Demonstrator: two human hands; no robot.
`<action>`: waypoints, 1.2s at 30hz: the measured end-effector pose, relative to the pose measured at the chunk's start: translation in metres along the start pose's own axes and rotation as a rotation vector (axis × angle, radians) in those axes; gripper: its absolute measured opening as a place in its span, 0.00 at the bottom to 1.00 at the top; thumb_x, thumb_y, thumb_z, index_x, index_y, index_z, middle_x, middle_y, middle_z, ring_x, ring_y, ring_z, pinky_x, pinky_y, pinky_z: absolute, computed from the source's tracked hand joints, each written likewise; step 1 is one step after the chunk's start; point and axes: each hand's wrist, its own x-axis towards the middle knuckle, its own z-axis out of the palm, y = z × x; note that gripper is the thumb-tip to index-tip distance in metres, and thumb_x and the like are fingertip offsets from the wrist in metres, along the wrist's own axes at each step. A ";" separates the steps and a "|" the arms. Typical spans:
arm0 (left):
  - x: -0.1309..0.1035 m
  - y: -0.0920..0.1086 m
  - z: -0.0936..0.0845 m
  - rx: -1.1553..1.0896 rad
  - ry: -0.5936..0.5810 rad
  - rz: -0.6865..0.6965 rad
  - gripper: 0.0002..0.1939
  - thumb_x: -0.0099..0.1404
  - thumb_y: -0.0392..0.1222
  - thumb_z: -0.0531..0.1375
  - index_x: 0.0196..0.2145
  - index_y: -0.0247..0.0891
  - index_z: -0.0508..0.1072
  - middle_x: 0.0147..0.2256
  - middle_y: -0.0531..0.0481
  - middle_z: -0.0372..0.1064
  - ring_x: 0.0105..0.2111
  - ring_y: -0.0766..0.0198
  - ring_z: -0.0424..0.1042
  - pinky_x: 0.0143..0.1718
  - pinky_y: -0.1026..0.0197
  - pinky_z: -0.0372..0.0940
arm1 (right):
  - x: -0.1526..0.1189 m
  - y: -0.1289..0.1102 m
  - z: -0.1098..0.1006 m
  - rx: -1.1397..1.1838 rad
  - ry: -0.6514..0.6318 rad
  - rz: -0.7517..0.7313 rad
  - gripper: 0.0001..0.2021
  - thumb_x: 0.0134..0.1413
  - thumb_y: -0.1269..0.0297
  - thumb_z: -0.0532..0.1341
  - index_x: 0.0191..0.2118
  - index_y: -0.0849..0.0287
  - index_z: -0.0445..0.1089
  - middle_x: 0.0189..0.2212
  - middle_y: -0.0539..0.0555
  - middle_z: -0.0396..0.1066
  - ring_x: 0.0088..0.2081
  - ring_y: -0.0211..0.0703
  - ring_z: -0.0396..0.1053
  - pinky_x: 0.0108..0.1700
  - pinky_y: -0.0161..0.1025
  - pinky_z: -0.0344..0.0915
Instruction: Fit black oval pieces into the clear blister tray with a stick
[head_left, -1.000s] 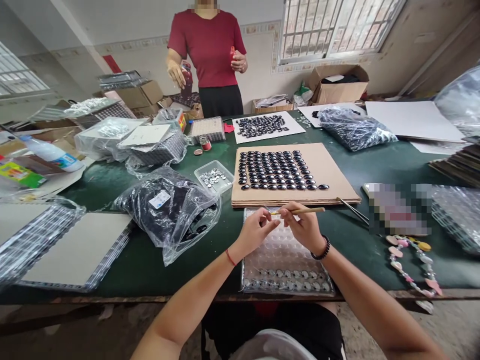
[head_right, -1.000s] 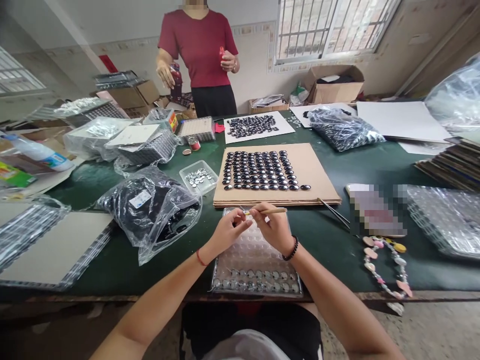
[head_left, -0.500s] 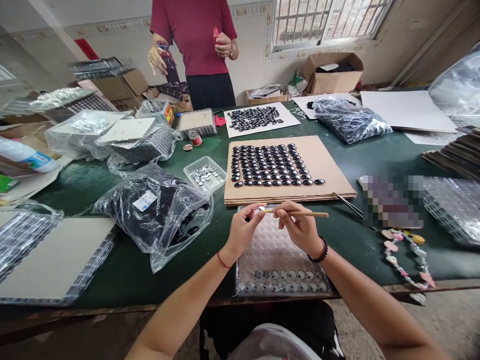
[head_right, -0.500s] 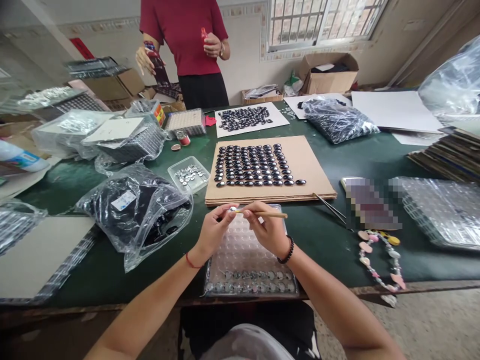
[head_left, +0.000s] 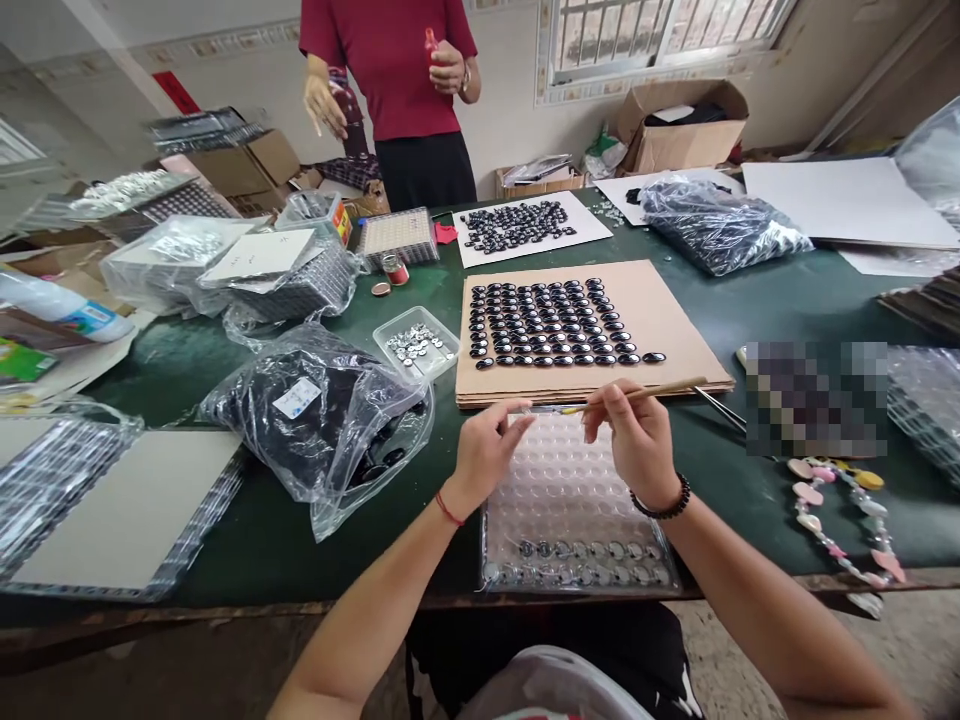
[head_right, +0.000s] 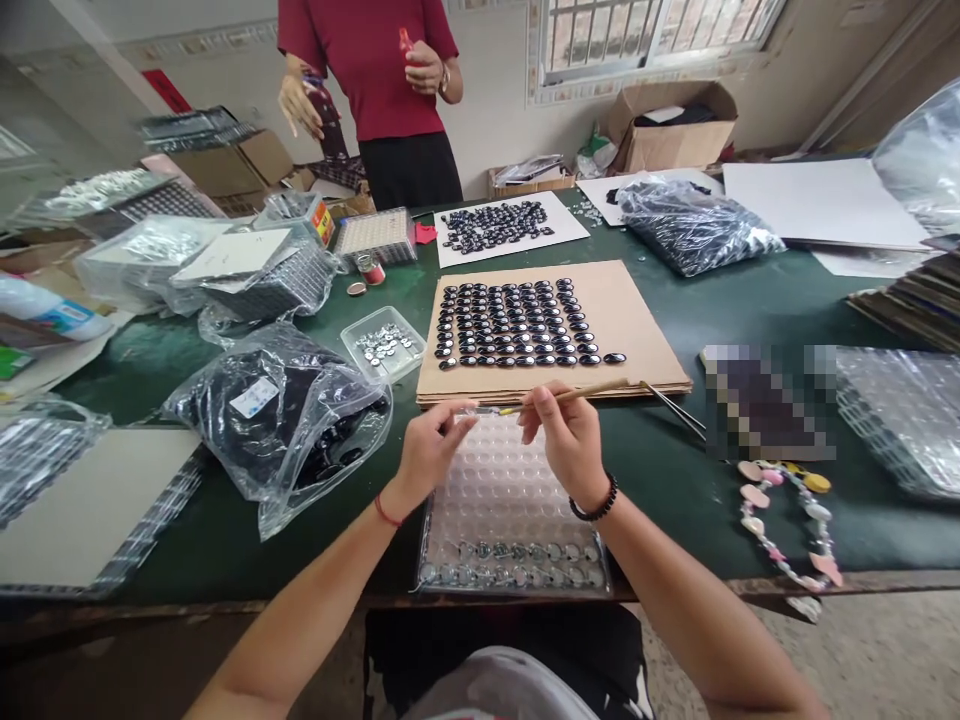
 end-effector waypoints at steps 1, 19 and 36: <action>0.009 -0.007 -0.007 0.012 0.053 -0.005 0.17 0.58 0.52 0.55 0.37 0.36 0.73 0.17 0.57 0.52 0.19 0.71 0.53 0.23 0.67 0.50 | 0.000 0.000 -0.001 0.020 0.021 -0.012 0.10 0.57 0.61 0.53 0.29 0.60 0.66 0.18 0.47 0.65 0.16 0.32 0.63 0.19 0.31 0.60; -0.005 0.007 0.018 -0.607 -0.320 -0.201 0.23 0.60 0.59 0.48 0.28 0.34 0.67 0.13 0.60 0.43 0.14 0.73 0.42 0.16 0.67 0.40 | -0.003 0.004 0.003 -0.501 -0.207 -0.339 0.08 0.57 0.65 0.53 0.29 0.59 0.64 0.24 0.50 0.67 0.23 0.34 0.63 0.26 0.32 0.59; -0.004 0.005 0.013 -0.600 -0.237 -0.332 0.18 0.58 0.55 0.53 0.25 0.35 0.64 0.14 0.59 0.46 0.14 0.74 0.44 0.16 0.67 0.41 | -0.005 0.000 0.004 -0.488 -0.469 -0.366 0.07 0.58 0.66 0.50 0.34 0.58 0.65 0.27 0.52 0.67 0.28 0.36 0.64 0.30 0.33 0.61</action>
